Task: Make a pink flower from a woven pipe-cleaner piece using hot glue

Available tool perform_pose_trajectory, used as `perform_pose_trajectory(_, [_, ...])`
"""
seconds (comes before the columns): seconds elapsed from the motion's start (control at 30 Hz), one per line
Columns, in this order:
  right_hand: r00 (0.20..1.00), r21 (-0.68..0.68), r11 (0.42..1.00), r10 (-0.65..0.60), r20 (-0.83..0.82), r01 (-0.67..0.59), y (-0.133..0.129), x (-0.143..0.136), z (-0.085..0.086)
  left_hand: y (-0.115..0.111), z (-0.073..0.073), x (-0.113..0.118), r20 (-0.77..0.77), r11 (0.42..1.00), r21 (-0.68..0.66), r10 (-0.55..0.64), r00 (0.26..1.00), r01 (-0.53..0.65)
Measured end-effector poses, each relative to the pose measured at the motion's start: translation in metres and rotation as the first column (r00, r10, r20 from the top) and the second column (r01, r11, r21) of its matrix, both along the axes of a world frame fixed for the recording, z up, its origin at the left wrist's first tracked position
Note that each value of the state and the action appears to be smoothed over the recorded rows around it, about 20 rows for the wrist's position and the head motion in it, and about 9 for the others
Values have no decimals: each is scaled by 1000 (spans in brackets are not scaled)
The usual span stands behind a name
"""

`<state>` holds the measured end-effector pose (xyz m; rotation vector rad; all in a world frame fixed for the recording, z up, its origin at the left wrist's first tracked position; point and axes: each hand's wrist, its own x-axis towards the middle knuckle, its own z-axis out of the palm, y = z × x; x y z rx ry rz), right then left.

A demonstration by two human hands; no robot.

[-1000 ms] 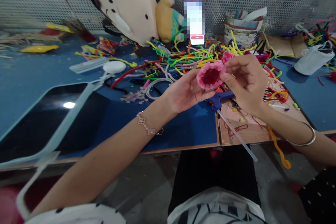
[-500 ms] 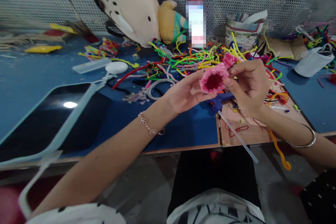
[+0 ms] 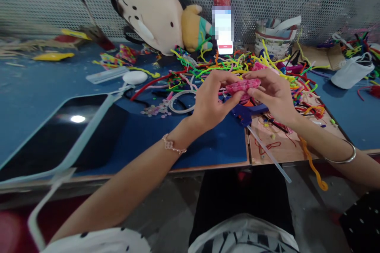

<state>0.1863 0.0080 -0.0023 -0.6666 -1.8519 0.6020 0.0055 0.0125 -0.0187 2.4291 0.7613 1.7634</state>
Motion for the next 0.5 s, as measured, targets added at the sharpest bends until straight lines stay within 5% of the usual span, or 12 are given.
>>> perform_pose_trajectory(0.23, [993, -1, 994, 106, -52, -107, -1, -1, -1, 2, 9, 0, -46, 950, 311, 50, 998, -33])
perform_pose_trajectory(0.5, [999, 89, 996, 10, 41, -14, -4, -1, 1, -3, 11, 2, -50, 939, 340, 72, 996, -51])
